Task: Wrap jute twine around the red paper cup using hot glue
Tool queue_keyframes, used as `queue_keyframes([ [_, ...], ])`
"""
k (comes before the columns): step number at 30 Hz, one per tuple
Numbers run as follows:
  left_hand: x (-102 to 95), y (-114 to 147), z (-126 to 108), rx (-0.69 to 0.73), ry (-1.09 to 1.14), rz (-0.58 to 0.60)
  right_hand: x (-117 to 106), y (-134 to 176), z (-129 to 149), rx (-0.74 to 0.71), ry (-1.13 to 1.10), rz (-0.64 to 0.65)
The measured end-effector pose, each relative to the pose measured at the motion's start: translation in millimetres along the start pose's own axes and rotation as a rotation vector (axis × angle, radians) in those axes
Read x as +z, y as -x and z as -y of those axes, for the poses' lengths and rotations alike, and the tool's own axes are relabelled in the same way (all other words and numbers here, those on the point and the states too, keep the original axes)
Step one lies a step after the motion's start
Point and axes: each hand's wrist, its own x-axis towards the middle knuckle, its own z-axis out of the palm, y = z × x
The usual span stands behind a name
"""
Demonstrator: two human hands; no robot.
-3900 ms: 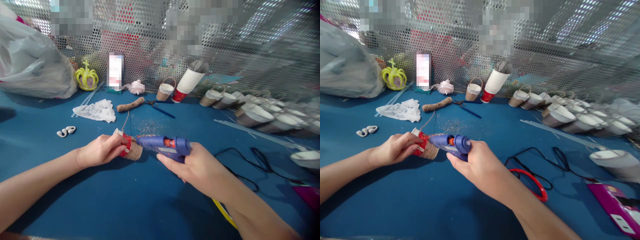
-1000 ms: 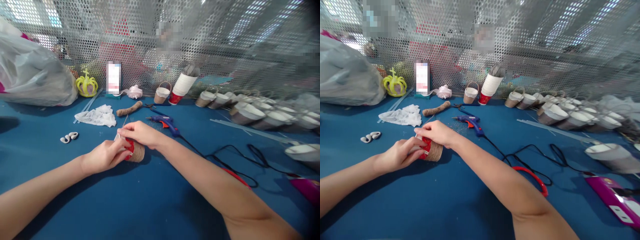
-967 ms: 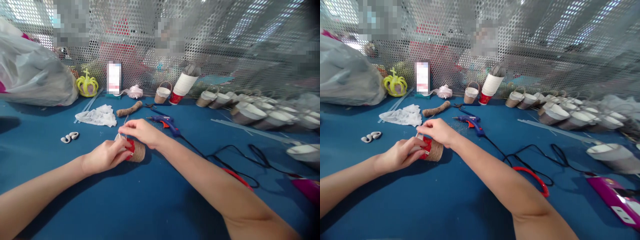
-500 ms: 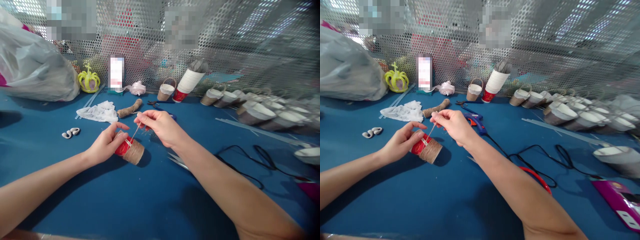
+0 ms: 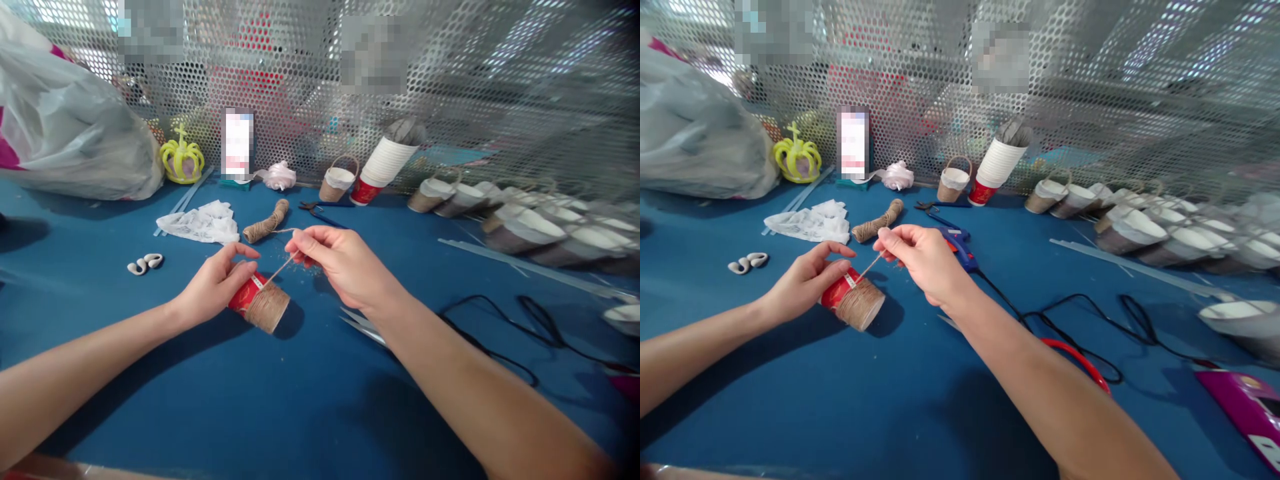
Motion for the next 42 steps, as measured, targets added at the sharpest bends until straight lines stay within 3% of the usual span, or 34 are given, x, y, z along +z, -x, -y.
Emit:
queue_keyframes([
  [10,2.2,6.7,1.5,0.110,0.028,0.046,0.9,-5.6,-9.1,0.012,0.051,-0.020],
  [42,0.3,20.0,3.6,0.417,-0.134,-0.002,9.2,-0.3,-15.5,0.124,0.082,0.047],
])
